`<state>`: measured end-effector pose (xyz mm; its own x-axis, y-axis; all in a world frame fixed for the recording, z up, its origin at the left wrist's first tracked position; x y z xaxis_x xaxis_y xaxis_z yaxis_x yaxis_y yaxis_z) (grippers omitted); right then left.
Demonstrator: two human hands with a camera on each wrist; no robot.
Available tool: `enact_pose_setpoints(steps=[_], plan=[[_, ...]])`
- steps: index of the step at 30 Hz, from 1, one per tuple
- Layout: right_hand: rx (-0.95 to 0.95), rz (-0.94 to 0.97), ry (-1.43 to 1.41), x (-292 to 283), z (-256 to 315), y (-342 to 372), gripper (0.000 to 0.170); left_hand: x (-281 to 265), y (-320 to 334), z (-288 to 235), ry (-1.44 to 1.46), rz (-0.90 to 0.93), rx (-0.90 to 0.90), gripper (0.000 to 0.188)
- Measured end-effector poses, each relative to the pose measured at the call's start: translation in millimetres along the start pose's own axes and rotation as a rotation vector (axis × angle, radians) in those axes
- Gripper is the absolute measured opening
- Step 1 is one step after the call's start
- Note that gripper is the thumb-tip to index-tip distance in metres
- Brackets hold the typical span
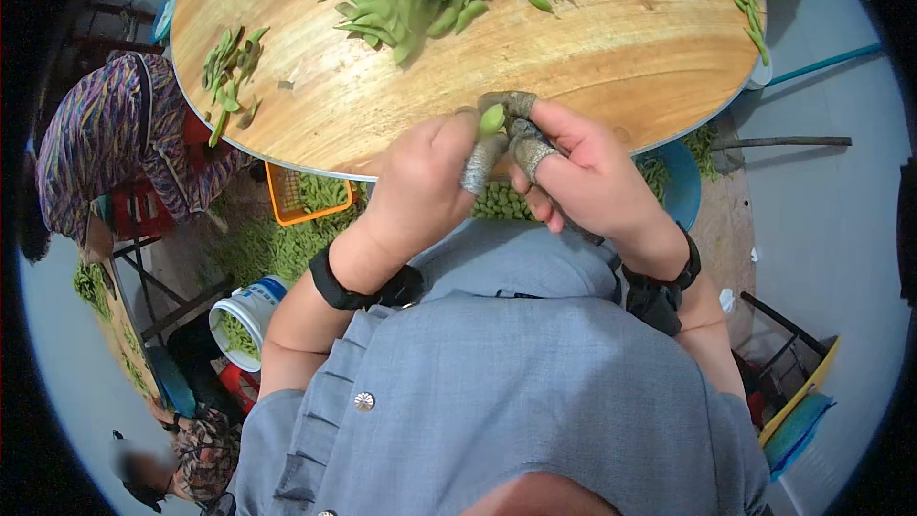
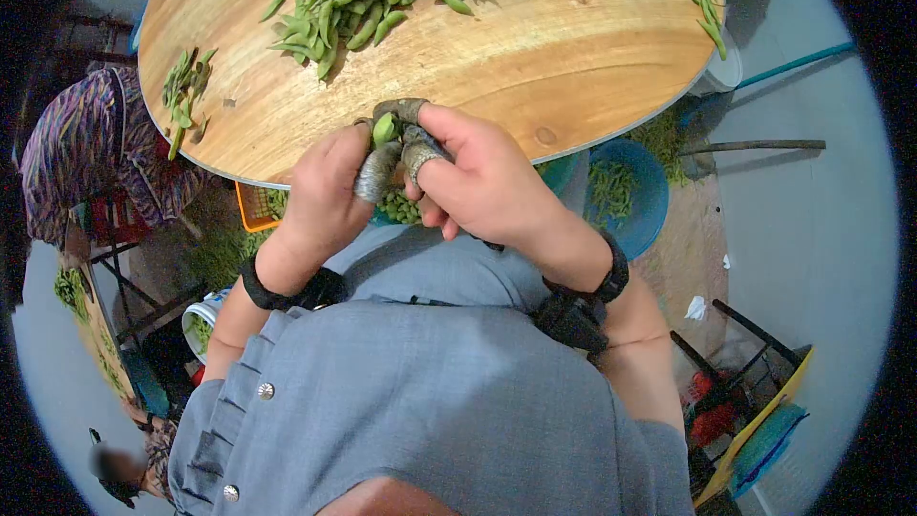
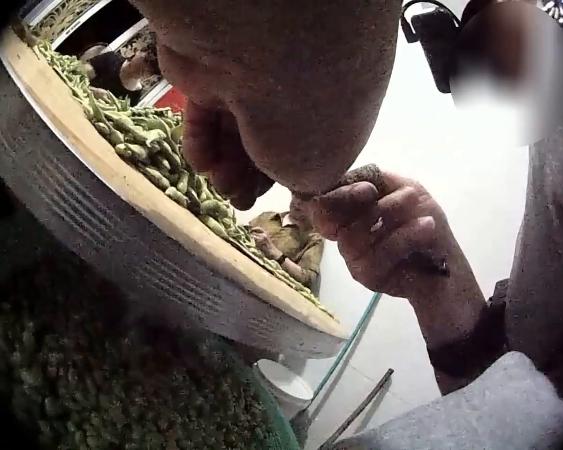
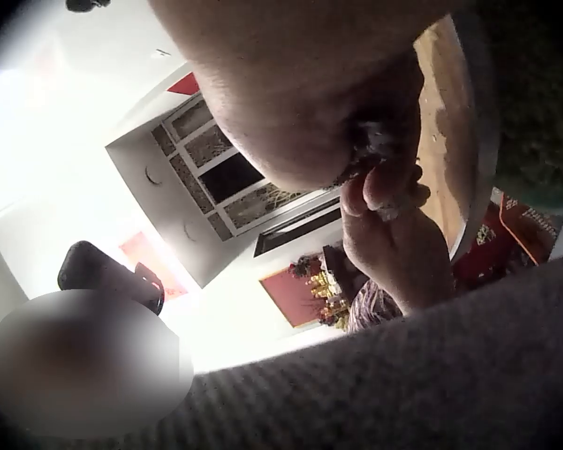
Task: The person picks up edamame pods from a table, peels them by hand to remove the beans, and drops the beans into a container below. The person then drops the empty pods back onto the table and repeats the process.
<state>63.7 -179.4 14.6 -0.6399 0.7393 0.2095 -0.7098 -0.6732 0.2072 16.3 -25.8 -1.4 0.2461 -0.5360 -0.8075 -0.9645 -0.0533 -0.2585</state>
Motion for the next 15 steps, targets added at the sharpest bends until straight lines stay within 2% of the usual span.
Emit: enact_pose_setpoints(steps=[2,3,5,6,8,10,12,13,14,15], plan=[[0.036,0.014,-0.018,-2.3,-7.6,-0.2,0.037,4.8,1.7,4.5,0.426,0.185,-0.092,0.011],[0.038,0.013,-0.021,-3.3,-12.2,0.7,0.037,3.9,2.8,3.3,0.426,0.188,-0.093,0.011],[0.067,0.005,-0.101,-5.9,-22.4,2.6,0.038,11.7,7.7,7.8,0.871,0.478,-0.528,0.017],[0.068,0.003,-0.103,-7.6,-25.4,4.0,0.038,11.4,7.4,9.6,0.871,0.482,-0.528,0.017],[0.042,0.043,-0.179,-10.0,-28.1,7.6,0.036,16.8,11.2,12.6,1.664,0.81,-0.808,0.021],[0.092,0.077,-0.106,-19.2,-20.8,10.1,0.033,20.2,14.2,15.7,1.659,0.855,-0.754,0.02],[0.142,0.116,-0.034,-20.4,-25.1,7.7,0.029,15.9,16.3,17.5,1.035,0.697,-0.793,0.02],[-0.143,0.014,0.142,-20.9,-26.9,1.9,0.024,12.3,15.5,14.6,1.034,0.697,-0.795,0.02],[-0.428,-0.09,0.316,-21.8,-23.8,0.2,0.02,6.5,11.8,8.4,0.797,0.692,-0.577,0.02],[-0.426,-0.092,0.314,-22.4,-21.9,-1.5,0.02,3.1,10.2,2.7,0.56,0.677,-0.359,0.022]])
Point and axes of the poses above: each hand's wrist, its own y-axis away from the middle knuckle, its own x-axis out of the palm, z = x × y, the point moved 3 cm from there along -y, towards the middle knuckle, and after that the axes turned 13 degrees about -x, right-handed, at the moved point
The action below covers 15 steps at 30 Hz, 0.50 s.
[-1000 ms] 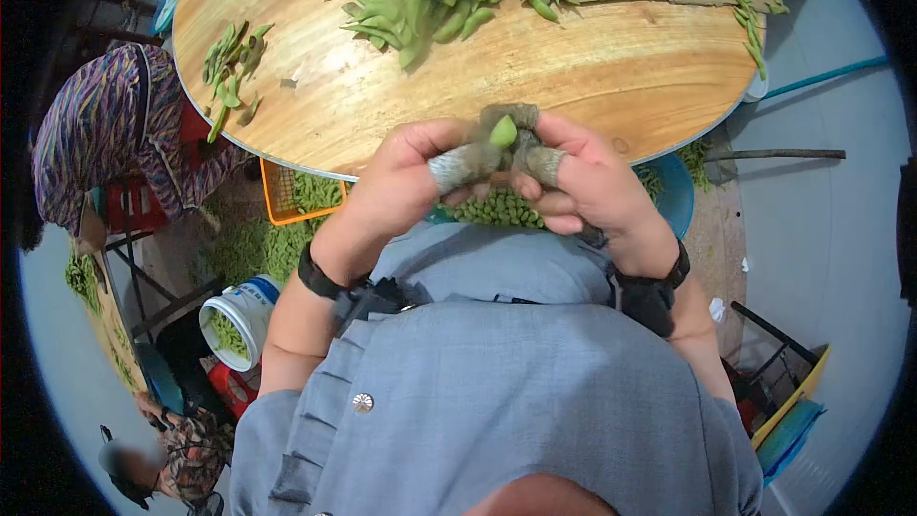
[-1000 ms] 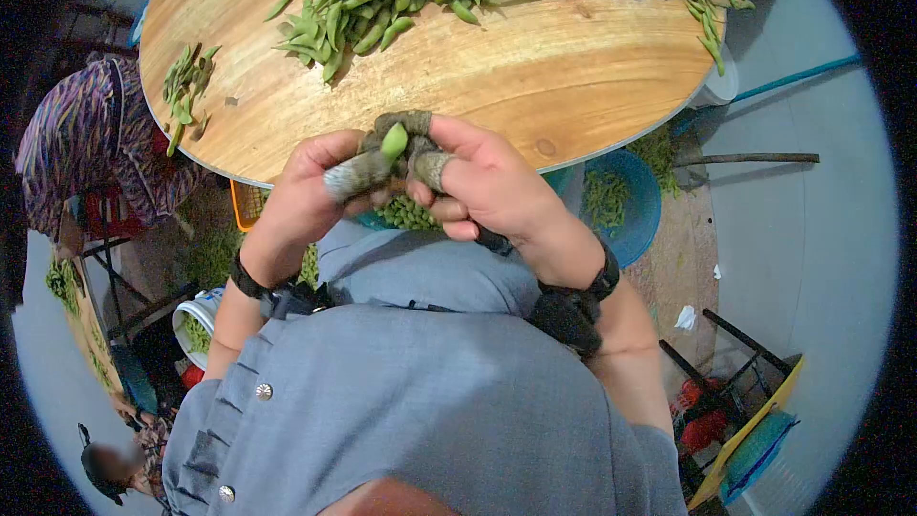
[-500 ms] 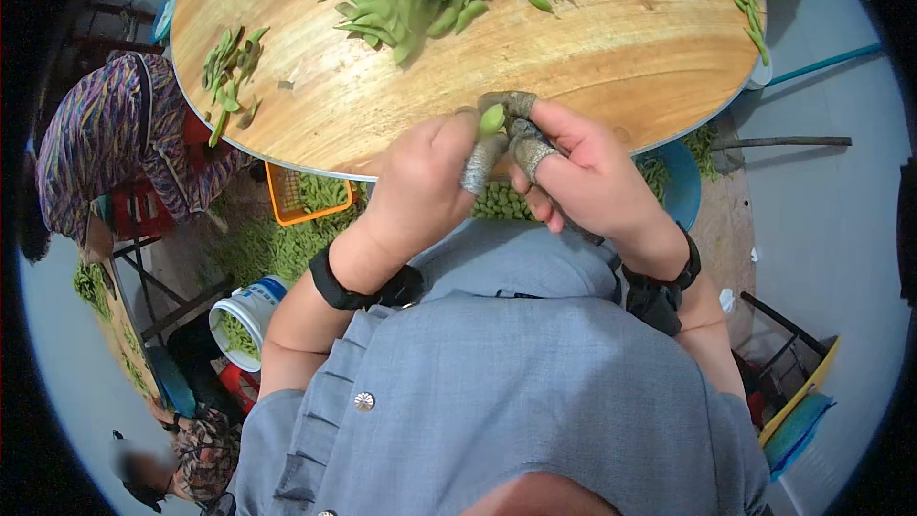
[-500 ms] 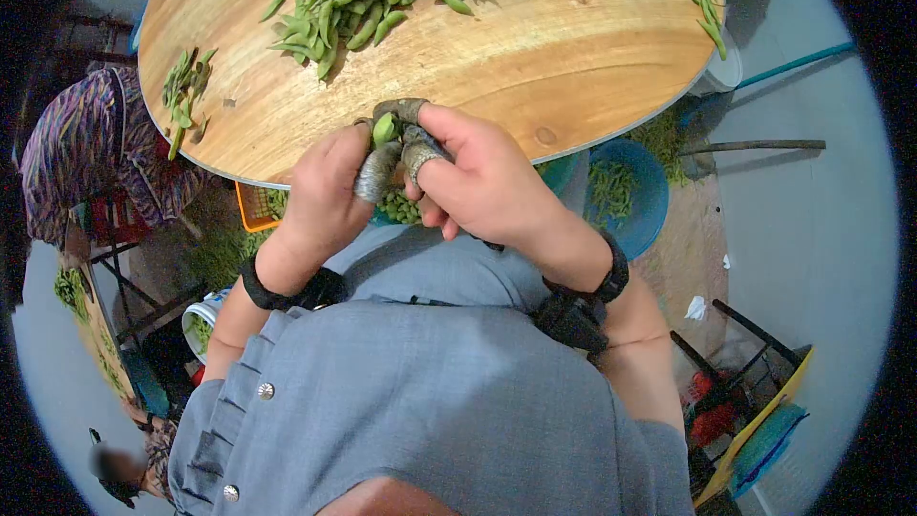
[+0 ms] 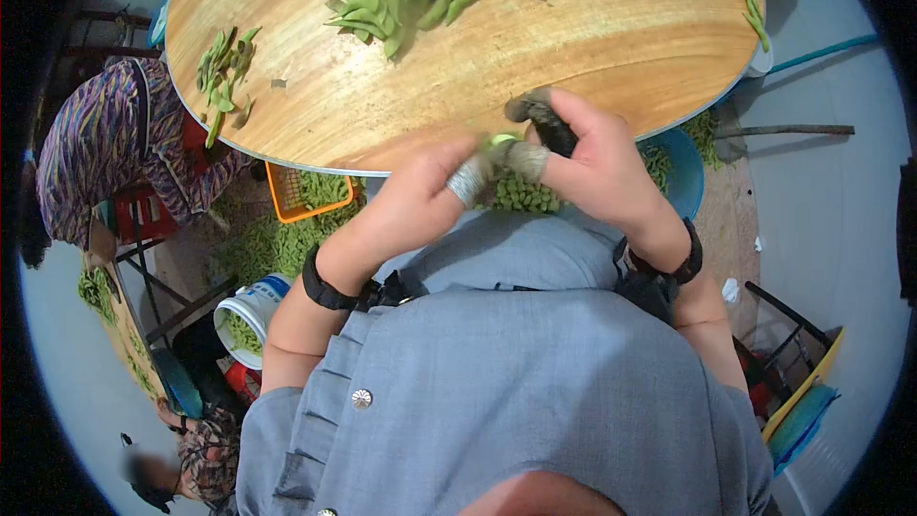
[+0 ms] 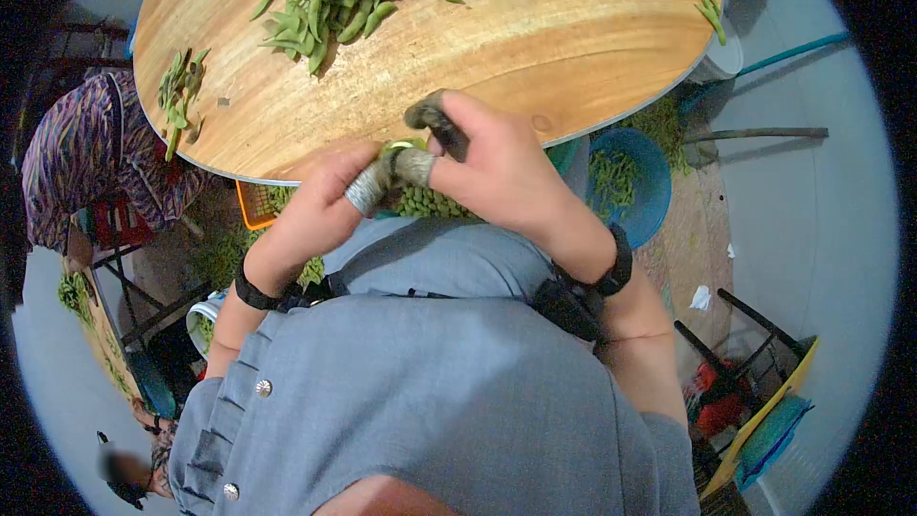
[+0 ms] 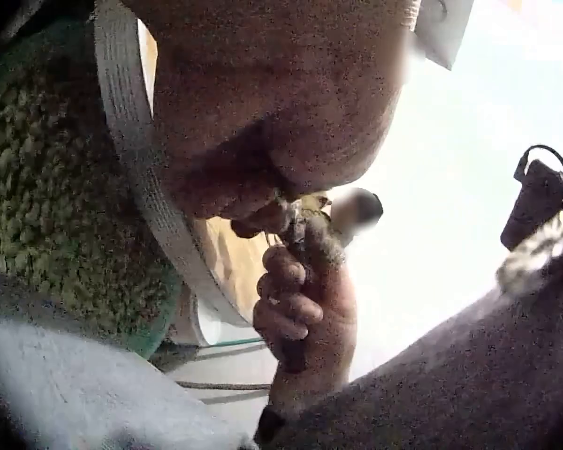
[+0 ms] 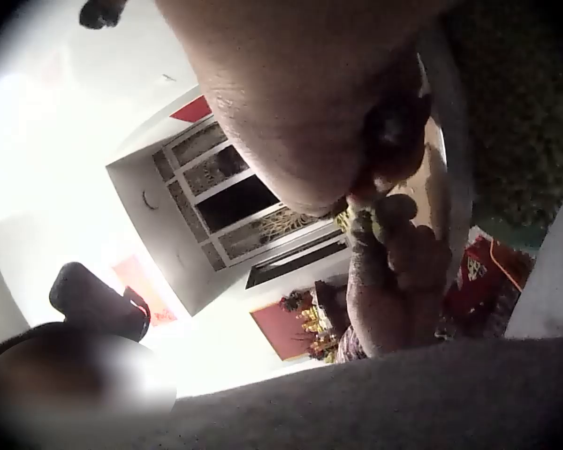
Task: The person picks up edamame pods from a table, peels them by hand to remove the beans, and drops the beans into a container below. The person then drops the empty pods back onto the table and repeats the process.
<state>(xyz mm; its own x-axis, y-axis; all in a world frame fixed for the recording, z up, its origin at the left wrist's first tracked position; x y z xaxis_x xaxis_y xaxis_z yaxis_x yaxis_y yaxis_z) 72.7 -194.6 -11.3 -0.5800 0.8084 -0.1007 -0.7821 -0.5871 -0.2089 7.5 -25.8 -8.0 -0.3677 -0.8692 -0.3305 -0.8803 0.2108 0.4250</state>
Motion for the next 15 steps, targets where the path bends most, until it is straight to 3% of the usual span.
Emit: enact_pose_setpoints(steps=[2,3,5,8,11,13,15], plan=[[0.07,0.123,0.289,-0.6,2.1,-3.1,0.018,3.6,2.0,0.3,0.057,0.032,0.035,0.023],[0.071,0.123,0.288,-0.7,2.2,-2.2,0.018,5.0,2.8,0.4,0.114,0.059,0.072,0.024],[-0.035,0.177,0.525,-1.4,4.8,-1.7,0.021,1.4,5.2,5.4,0.126,0.063,0.035,0.025],[-0.072,0.294,0.585,0.5,-3.5,10.1,0.023,-7.4,6.5,12.0,0.028,-0.056,-0.028,0.026],[-0.215,0.205,0.704,4.1,2.4,22.8,0.02,-7.5,3.5,16.7,-0.004,-0.083,-0.039,0.029],[-0.229,0.147,0.655,2.4,12.2,17.4,0.019,-2.3,0.5,8.1,-0.088,-0.281,0.157,0.038],[-0.247,0.083,0.616,3.5,11.8,14.8,0.019,2.9,0.9,3.0,0.034,-0.217,0.137,0.042]])
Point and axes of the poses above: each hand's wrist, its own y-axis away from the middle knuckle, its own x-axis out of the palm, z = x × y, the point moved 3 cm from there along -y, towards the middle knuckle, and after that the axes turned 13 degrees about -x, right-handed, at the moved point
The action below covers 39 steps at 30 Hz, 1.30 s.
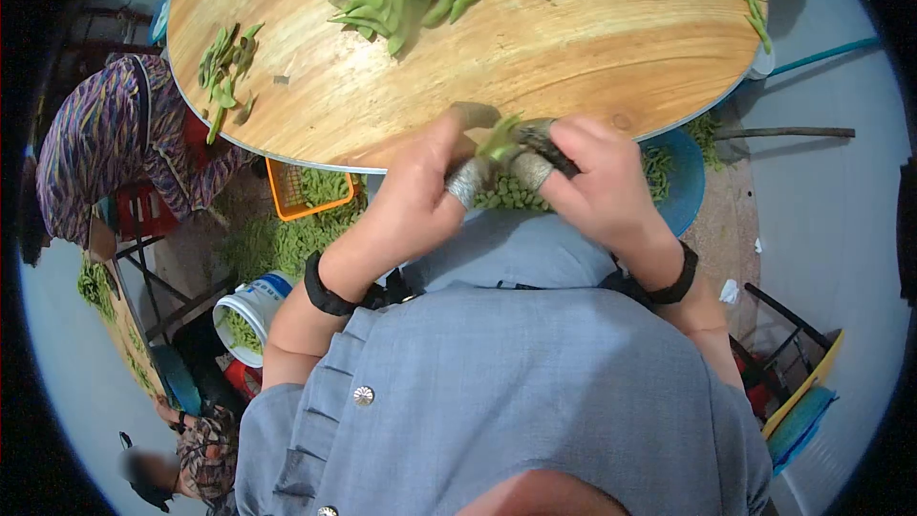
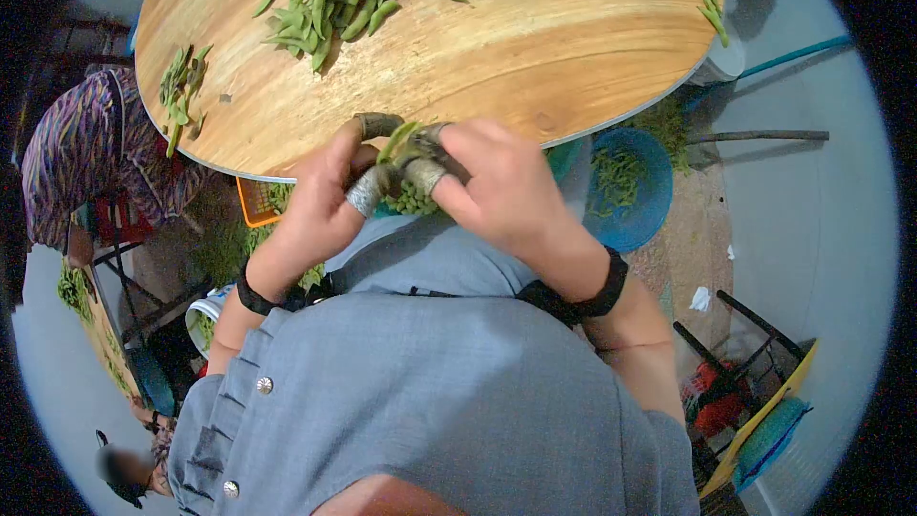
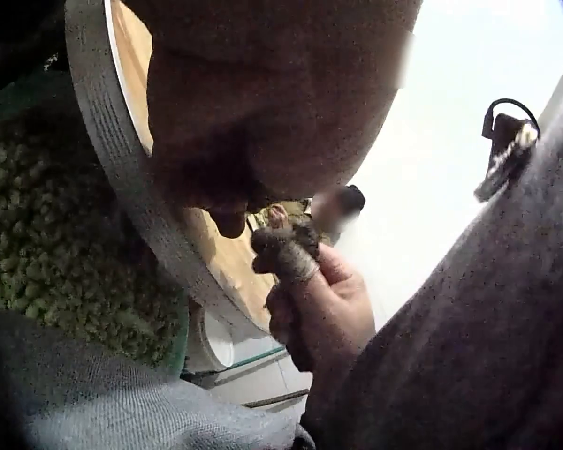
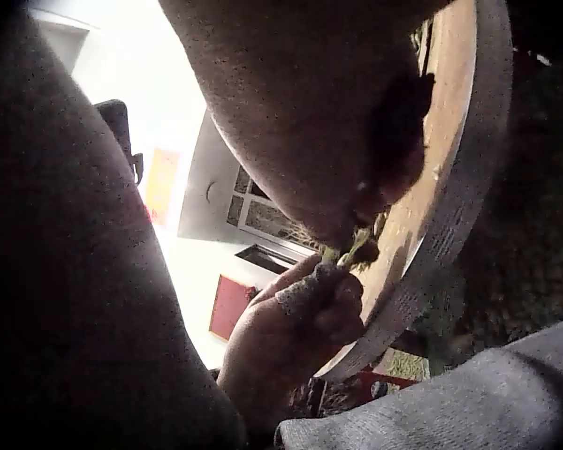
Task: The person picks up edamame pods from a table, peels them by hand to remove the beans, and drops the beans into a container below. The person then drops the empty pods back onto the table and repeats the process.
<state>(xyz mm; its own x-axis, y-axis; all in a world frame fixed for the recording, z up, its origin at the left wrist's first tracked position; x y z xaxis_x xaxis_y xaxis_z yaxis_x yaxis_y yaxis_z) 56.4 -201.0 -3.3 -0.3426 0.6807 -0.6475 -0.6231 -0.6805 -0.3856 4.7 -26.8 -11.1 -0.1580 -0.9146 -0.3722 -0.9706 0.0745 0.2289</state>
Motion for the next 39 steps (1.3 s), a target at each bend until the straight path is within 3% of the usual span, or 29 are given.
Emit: enact_pose_setpoints(steps=[2,3,5,6,8,9,12,14,16,18,19,20,21,23,25,27,29,32,33,35,36,38,39], plan=[[0.074,-0.039,-0.309,14.8,-10.3,2.7,0.016,-2.1,2.0,-7.0,0.121,0.05,-0.033,0.047],[0.062,-0.039,-0.302,11.4,-8.4,0.1,0.016,-5.5,2.2,-11.5,0.114,0.102,-0.023,0.05],[0.619,0.145,-0.942,19.2,-8.4,7.2,0.013,-8.5,4.6,-13.7,0.074,0.176,-0.024,0.05],[0.613,0.149,-0.94,18.1,-8.4,5.5,0.013,-8.1,5.4,-14.1,0.074,0.169,-0.021,0.05],[0.68,0.152,-1.128,18.0,-7.4,3.6,0.009,-3.8,6.1,-15.4,0.522,0.321,-0.045,0.045],[0.677,0.153,-1.124,15.9,-6.6,2.1,0.009,-5.2,6.5,-16.7,0.522,0.319,-0.039,0.045],[0.594,0.178,-0.89,8.2,-11.5,0.3,0.012,-10.0,10.2,-10.3,0.359,0.308,-0.117,0.039],[-0.031,0.272,-0.235,0.7,-16.8,-3.3,0.022,-20.2,16.7,5.9,0.175,0.048,-0.102,0.033],[-0.034,0.293,-0.258,-5.5,-11.9,-16.9,0.022,-40.8,29.7,4.8,0.002,-0.024,-0.06,0.026],[0.217,0.285,-0.063,-6.5,-20.7,-40.5,0.023,-56.9,50.9,-2.1,-0.341,0.114,-0.307,0.023],[0.153,0.167,-0.008,-4.1,-27.9,-55.2,0.022,-64.3,61.5,4.0,-0.344,0.114,-0.31,0.023],[0.088,0.046,0.047,-1.3,-37.7,-71.4,0.022,-70.4,72.2,13.3,-0.522,0.161,-0.335,0.024],[0.085,0.042,0.042,5.5,-50.1,-85.4,0.022,-74.4,80.5,18.7,-0.701,0.208,-0.359,0.024],[-0.16,-0.126,0.252,14.5,-66.2,-109.0,0.018,-81.0,92.2,16.6,-0.742,0.2,-0.415,0.024],[-0.175,-0.133,0.268,27.5,-82.6,-119.0,0.02,-85.5,95.3,17.1,-0.779,0.192,-0.472,0.025],[-0.19,-0.129,0.289,29.8,-80.8,-121.5,0.021,-85.4,90.1,11.1,-0.7,-0.035,-0.287,0.025],[-0.042,0.029,0.231,23.1,-68.5,-116.2,0.021,-80.2,73.8,6.3,-0.61,-0.127,-0.24,0.024],[-0.152,0.023,0.131,9.2,-46.6,-93.9,0.019,-66.3,34.4,4.0,-0.182,-0.31,-0.093,0.024],[-0.174,0.04,0.105,2.6,-33.4,-85.0,0.021,-58.8,20.4,6.2,-0.172,-0.312,-0.094,0.024],[-0.252,0.045,0.075,-4.1,-13.4,-71.6,0.019,-43.9,-2.7,9.7,0.211,-0.179,-0.118,0.025],[-0.33,0.04,0.041,-6.8,-5.8,-65.6,0.018,-40.7,-8.0,4.8,0.217,-0.176,-0.116,0.025],[-0.334,0.041,0.032,-7.4,-2.1,-54.6,0.017,-23.9,-14.8,0.1,0.617,0.271,-0.439,0.023],[-0.223,0.004,-0.037,-9.0,-4.4,-50.8,0.017,-21.4,-16.8,1.1,0.703,0.259,-0.471,0.021]])
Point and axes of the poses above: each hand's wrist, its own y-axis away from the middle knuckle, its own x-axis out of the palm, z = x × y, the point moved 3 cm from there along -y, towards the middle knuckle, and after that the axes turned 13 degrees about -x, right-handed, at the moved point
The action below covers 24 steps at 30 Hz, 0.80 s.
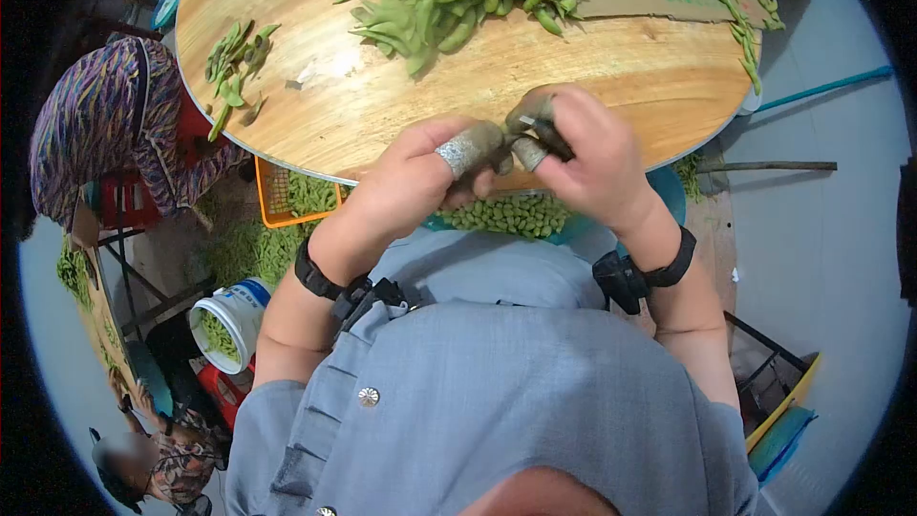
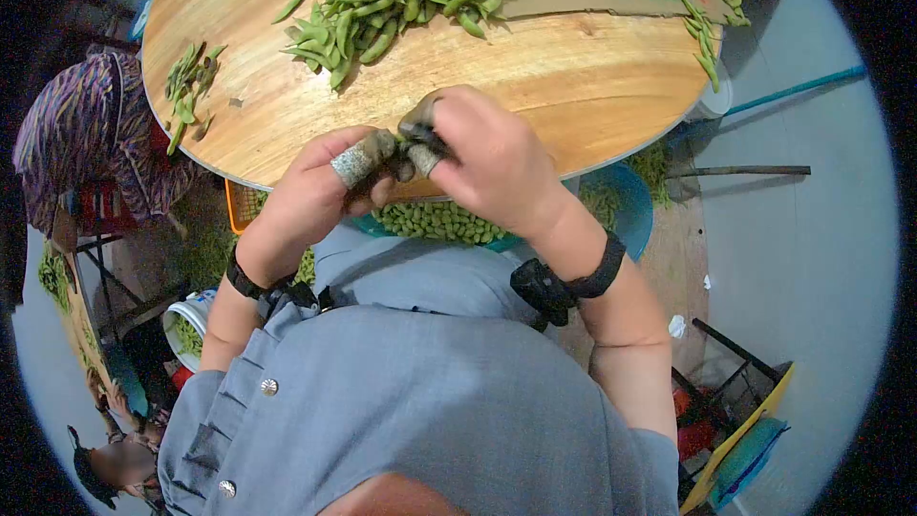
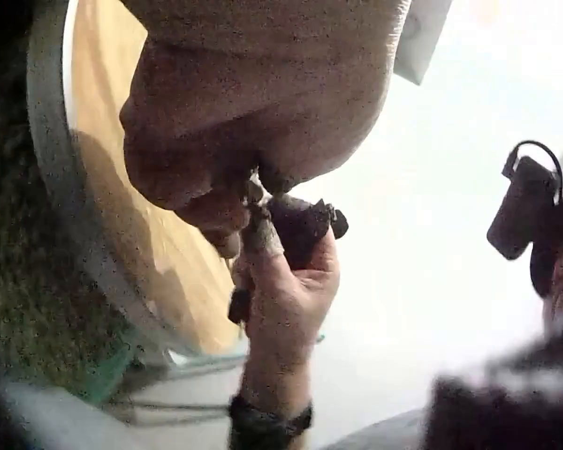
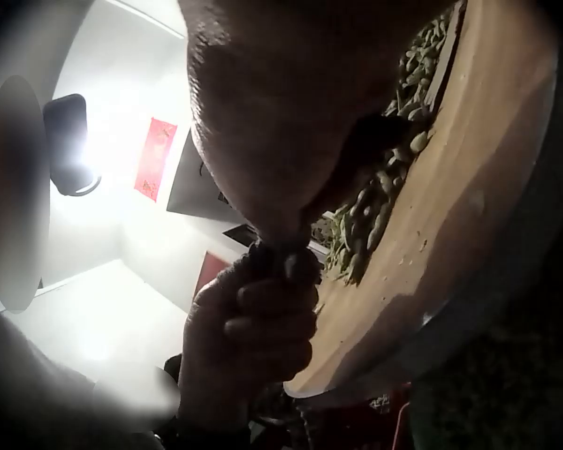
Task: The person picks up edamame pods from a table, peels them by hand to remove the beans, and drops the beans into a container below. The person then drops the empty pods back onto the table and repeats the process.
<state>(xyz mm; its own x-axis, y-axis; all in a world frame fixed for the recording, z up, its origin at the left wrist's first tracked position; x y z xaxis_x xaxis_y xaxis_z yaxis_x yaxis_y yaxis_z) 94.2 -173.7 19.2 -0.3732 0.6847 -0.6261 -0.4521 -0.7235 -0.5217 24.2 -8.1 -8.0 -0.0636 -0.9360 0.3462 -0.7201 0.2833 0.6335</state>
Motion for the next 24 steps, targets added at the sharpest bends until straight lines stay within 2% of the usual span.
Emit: enact_pose_setpoints(steps=[1,2,3,5,8,12,14,16,18,19,21,23,24], plan=[[0.108,-0.048,-0.068,-0.9,-1.3,4.2,0.018,0.8,-2.1,2.3,-0.005,0.003,-0.006,0.021],[0.113,-0.054,-0.07,-1.5,0.6,7.4,0.018,-0.4,-2.8,3.8,-0.009,-0.036,0.054,0.02],[0.333,-0.031,-0.309,0.9,-3.1,13.5,0.02,-1.4,-2.0,4.2,-0.012,-0.078,0.113,0.019],[0.766,0.02,-0.793,10.7,-4.5,27.1,0.027,-2.3,1.6,2.9,-0.018,-0.112,0.117,0.017],[0.701,0.02,-0.914,14.7,4.2,32.8,0.032,-1.4,5.4,4.0,-0.057,-0.147,0.136,0.015],[0.656,-0.041,-0.859,14.0,6.7,29.2,0.033,7.1,4.9,3.8,-0.192,-0.143,0.142,0.014],[0.683,0.05,-0.858,17.3,3.6,33.5,0.037,9.2,5.4,4.7,-0.223,-0.165,0.177,0.014],[0.657,0.021,-0.859,19.5,3.0,33.3,0.039,9.3,5.8,6.4,-0.252,-0.19,0.214,0.014],[0.631,-0.006,-0.861,18.6,2.9,31.8,0.041,9.1,9.9,4.0,-0.717,-0.401,0.478,0.018],[0.662,0.018,-0.919,17.8,4.0,30.9,0.042,8.1,8.9,6.2,-0.717,-0.398,0.475,0.018],[0.699,0.037,-0.976,18.5,4.5,30.9,0.045,14.4,13.2,7.1,-1.149,-0.537,0.851,0.019],[0.807,0.003,-1.086,22.8,3.6,31.4,0.042,12.7,10.5,10.8,-1.192,-0.54,0.865,0.02],[0.811,-0.001,-1.086,22.8,4.3,32.8,0.042,11.1,10.0,10.4,-1.071,-0.491,0.855,0.019]])
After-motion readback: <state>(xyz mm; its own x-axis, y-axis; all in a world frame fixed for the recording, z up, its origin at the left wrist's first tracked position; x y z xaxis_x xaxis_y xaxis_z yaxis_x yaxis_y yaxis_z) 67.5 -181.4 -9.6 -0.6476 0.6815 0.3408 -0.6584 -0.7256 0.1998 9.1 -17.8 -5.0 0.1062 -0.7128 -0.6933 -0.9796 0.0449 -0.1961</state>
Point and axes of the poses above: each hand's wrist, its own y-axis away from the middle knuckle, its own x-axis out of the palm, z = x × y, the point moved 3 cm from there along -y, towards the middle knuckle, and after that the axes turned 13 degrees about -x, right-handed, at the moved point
